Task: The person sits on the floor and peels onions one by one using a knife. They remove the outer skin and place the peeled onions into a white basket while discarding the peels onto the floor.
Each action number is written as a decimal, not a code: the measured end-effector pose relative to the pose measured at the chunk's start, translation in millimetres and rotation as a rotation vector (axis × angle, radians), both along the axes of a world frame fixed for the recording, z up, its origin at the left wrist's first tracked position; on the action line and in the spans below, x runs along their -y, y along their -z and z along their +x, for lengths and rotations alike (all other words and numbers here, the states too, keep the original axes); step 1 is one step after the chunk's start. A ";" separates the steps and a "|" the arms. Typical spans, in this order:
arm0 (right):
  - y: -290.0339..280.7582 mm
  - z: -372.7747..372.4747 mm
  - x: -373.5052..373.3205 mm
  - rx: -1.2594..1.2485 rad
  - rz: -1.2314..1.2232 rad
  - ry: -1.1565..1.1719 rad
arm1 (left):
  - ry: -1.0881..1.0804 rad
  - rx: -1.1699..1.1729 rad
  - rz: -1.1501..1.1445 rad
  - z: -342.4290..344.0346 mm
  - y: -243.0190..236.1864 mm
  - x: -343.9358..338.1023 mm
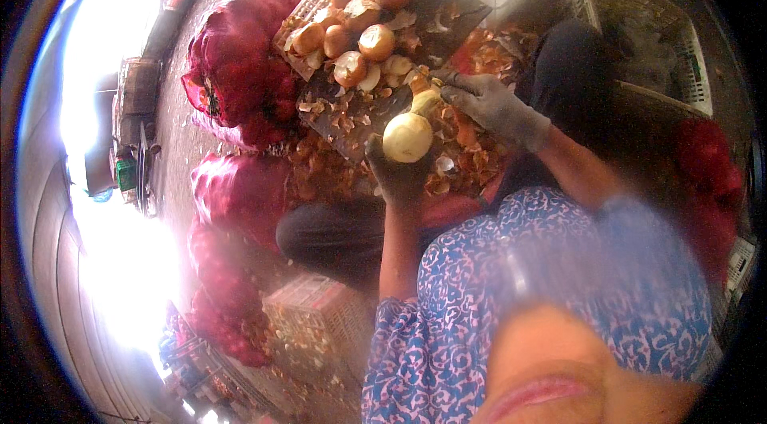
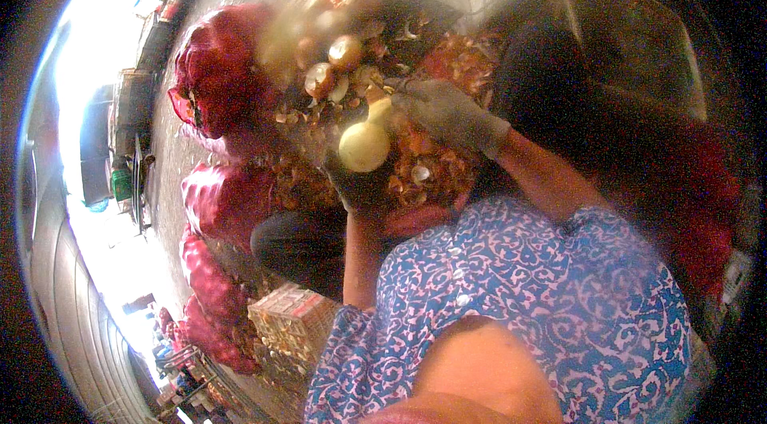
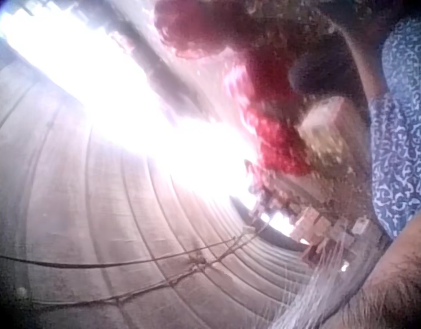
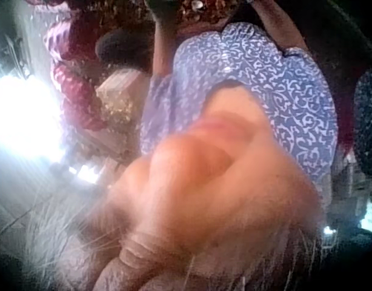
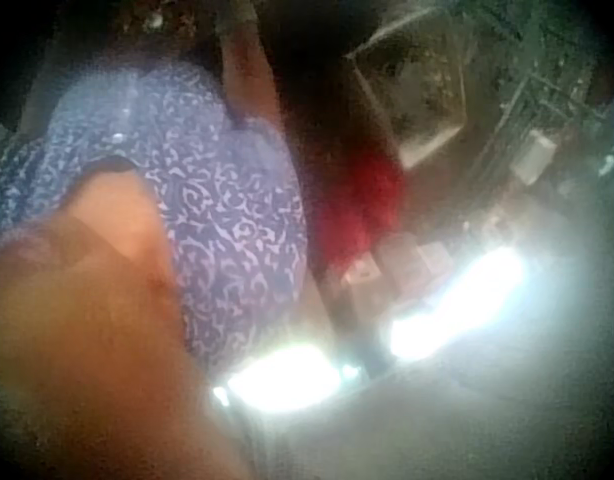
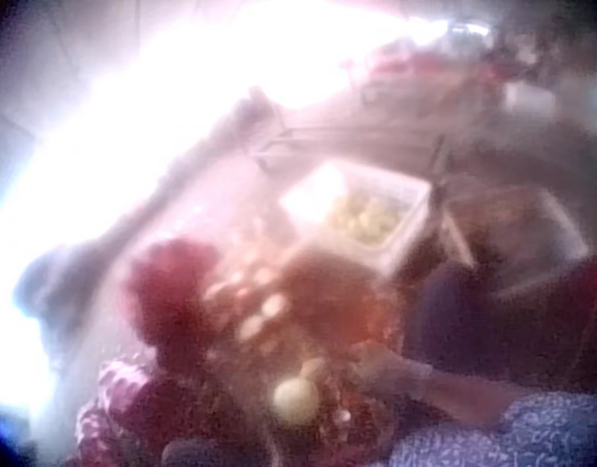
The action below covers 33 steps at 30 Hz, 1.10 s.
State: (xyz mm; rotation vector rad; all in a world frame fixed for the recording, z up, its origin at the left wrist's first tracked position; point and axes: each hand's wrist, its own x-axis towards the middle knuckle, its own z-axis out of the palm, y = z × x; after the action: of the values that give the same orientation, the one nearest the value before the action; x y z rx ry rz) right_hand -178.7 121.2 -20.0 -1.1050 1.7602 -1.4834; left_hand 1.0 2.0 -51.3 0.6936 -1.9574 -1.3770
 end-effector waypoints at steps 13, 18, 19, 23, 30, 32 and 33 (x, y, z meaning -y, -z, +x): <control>-4.9 5.7 -10.2 0.086 -0.173 -0.126 | 0.135 0.182 0.165 -8.9 33.9 7.3; 7.8 -5.9 -6.6 -0.173 -0.086 0.123 | 0.082 0.377 0.068 -4.3 31.1 11.9; 9.9 -8.9 -6.8 -0.047 -0.003 0.152 | 0.080 0.360 0.134 -2.7 30.3 11.4; 17.2 -16.5 -6.6 -0.059 -0.022 0.152 | 0.047 0.355 -0.123 -1.0 30.5 13.1; 19.1 17.2 -2.1 -0.261 -0.002 -0.160 | 0.108 -0.330 1.003 -8.2 27.6 17.3; 15.5 30.4 -1.4 -0.250 -0.094 -0.154 | 0.066 -0.283 0.755 -8.7 23.6 13.9; 13.3 33.6 -0.6 -0.274 -0.038 -0.179 | 0.053 -0.309 0.868 -9.0 21.6 12.8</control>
State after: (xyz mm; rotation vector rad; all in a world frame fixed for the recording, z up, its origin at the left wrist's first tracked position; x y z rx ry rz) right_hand -145.1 121.8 -33.2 -1.5030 1.7614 -1.3113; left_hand -8.0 -10.8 -72.9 0.7348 -1.0933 -2.2285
